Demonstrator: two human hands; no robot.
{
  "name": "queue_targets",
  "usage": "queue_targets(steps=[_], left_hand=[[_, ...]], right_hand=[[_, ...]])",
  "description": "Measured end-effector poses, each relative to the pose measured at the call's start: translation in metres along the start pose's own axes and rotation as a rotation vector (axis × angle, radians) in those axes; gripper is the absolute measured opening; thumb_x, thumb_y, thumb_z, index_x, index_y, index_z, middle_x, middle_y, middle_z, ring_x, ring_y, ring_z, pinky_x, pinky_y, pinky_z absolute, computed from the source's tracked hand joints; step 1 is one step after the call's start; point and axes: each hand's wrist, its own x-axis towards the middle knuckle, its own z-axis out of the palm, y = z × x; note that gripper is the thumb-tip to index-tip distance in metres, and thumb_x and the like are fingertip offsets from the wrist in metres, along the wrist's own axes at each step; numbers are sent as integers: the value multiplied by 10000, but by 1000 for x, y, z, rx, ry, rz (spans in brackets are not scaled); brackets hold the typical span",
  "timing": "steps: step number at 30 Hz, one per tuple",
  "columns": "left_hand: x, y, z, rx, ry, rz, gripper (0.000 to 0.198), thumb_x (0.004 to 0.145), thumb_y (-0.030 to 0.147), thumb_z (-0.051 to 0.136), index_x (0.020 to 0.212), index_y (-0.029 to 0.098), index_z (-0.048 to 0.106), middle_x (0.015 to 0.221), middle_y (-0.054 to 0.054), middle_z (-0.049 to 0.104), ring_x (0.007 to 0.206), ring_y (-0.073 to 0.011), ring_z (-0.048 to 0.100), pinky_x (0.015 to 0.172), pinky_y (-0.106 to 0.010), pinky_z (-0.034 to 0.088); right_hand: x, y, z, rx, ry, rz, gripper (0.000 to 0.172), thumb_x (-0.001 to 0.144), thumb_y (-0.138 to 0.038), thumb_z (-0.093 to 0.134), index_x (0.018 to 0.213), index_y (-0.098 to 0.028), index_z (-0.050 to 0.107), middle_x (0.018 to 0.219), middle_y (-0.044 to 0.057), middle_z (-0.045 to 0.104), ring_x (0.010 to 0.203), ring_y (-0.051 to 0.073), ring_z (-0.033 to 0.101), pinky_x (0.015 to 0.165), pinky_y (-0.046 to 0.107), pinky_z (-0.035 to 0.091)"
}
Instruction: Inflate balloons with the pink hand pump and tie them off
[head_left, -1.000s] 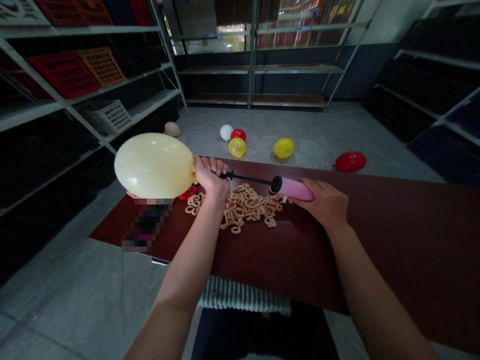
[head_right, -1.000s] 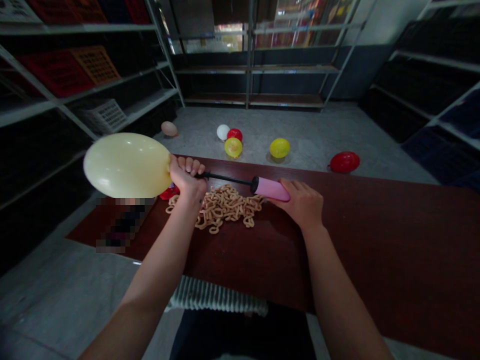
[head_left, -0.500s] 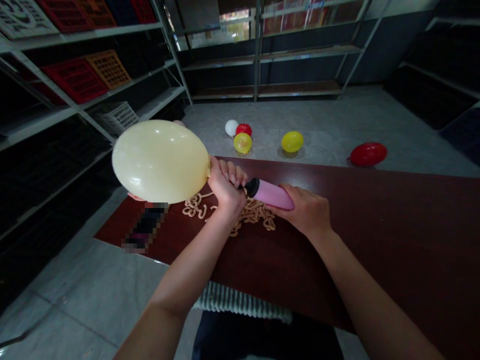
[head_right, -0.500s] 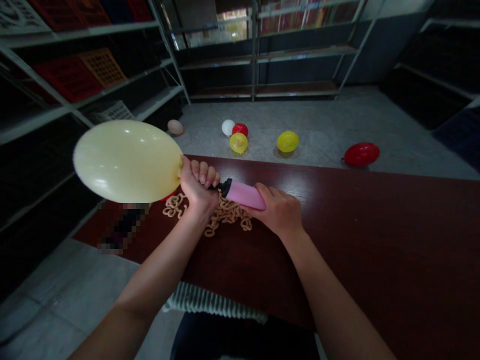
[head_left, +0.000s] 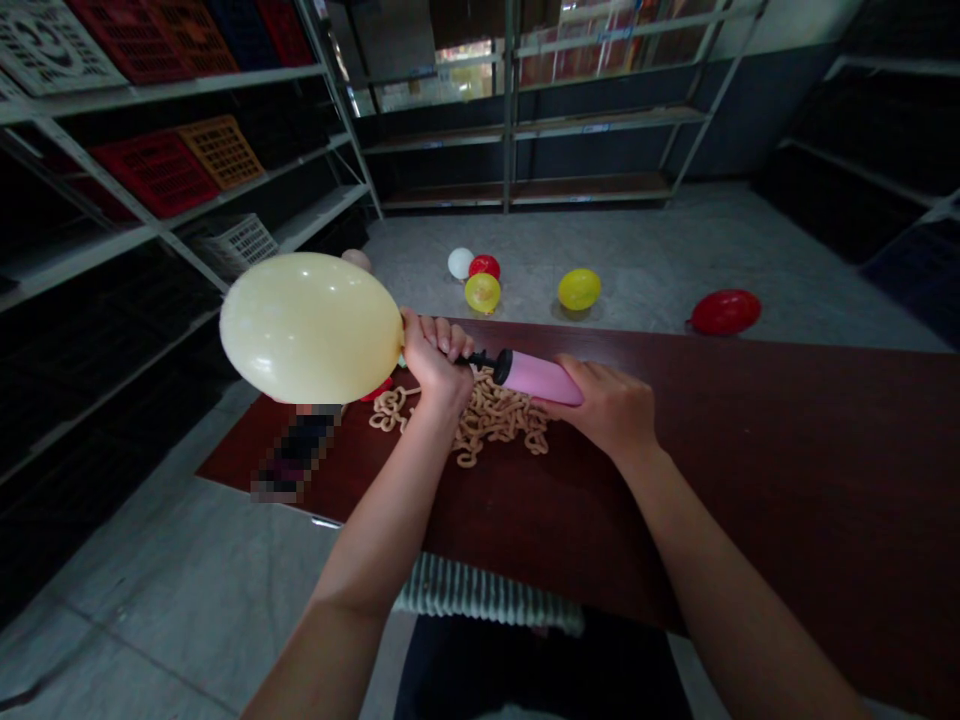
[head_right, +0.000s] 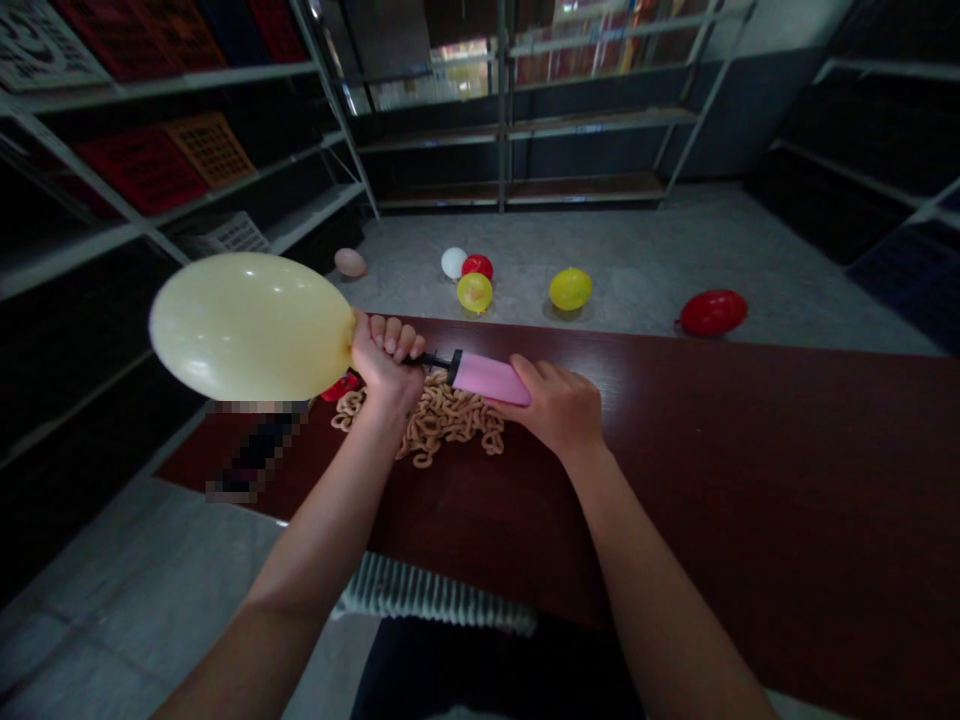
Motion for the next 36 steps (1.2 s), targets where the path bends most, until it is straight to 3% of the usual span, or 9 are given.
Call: queue_targets(steps=[9, 18, 29, 36], left_hand=[[25, 16, -16, -80, 83, 63, 531, 990, 399, 447, 557, 192, 220, 419, 74, 223, 327, -60, 194, 366, -224, 168], [32, 26, -22, -87, 138, 78, 566, 957, 481, 489, 569, 192, 196, 409, 83, 216, 332, -51, 182, 386, -223, 164], [16, 28, -8, -50, 51, 124, 585, 946, 492, 516, 557, 190, 199, 422, 80, 205, 333, -47, 178, 374, -223, 146], [-17, 6, 10, 37, -42, 40, 589, 972, 463, 477, 538, 189, 187, 418, 72, 186, 328, -52, 156, 353, -230, 157]], right_hand=[[-1, 28, 0, -133, 44, -48, 630, 847, -708, 482, 1179, -200, 651, 962, 70, 719, 820, 216, 623, 695, 313, 367], [-9, 49, -1, -170, 39, -16, 528, 874, -615, 524, 1159, -191, 656, 958, 87, 710, 844, 232, 615, 709, 326, 379], [-4, 22, -6, -67, 23, 2, 554, 830, -655, 555, 1124, -203, 681, 922, 78, 721, 778, 216, 636, 693, 321, 393], [-2, -8, -11, 55, -18, 11, 578, 806, -688, 556, 1099, -204, 675, 886, 66, 740, 693, 196, 643, 624, 303, 370]])
